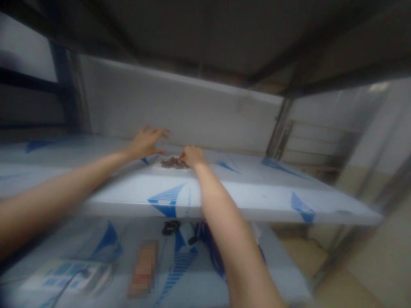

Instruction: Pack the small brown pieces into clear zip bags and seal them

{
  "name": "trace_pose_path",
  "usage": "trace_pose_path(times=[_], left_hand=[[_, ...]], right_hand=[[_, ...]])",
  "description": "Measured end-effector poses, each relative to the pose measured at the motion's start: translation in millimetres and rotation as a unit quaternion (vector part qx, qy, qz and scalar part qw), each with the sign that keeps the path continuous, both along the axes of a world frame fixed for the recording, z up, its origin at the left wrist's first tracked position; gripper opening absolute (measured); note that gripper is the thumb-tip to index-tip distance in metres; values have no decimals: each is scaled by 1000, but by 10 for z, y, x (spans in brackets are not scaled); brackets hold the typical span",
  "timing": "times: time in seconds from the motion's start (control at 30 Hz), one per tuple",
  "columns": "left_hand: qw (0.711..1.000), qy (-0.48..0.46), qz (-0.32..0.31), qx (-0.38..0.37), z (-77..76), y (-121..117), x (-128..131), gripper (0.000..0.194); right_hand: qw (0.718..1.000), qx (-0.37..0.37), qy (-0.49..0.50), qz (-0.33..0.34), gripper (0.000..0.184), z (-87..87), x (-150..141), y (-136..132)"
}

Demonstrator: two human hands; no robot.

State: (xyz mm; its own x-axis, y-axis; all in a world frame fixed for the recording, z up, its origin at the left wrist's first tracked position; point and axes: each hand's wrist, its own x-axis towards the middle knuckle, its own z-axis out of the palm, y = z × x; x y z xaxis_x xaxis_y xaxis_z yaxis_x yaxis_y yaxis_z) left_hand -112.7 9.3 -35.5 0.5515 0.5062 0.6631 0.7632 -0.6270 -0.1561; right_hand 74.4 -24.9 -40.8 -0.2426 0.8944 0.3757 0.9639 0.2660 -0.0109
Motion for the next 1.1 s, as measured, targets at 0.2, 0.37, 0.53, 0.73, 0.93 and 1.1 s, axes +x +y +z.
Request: trace_pose_path(times=[0.2, 0.37, 0.53, 0.73, 0.93, 1.1], left_hand=[[997, -33, -14, -71, -24, 52, -17, 70], [988, -33, -81, -126, -36, 31, 45, 72], [974, -51, -163, -147, -43, 35, 98, 72], [961, -109, -187, -174, -50, 73, 59, 74], [947, -156, -203, -193, -57, 123, 24, 74], [938, -190, -200, -210, -46, 155, -26, 70]], right_hand=[[986, 75, 140, 45, 18, 35, -4, 42], [977, 82, 167, 102, 21, 43, -63, 53], [980, 111, 141, 87, 26, 53, -92, 22], [982, 103, 142, 67, 20, 55, -98, -7], [963, 73, 247, 82, 19, 51, -52, 88], [950, -13, 296, 96, 18, 40, 71, 228]])
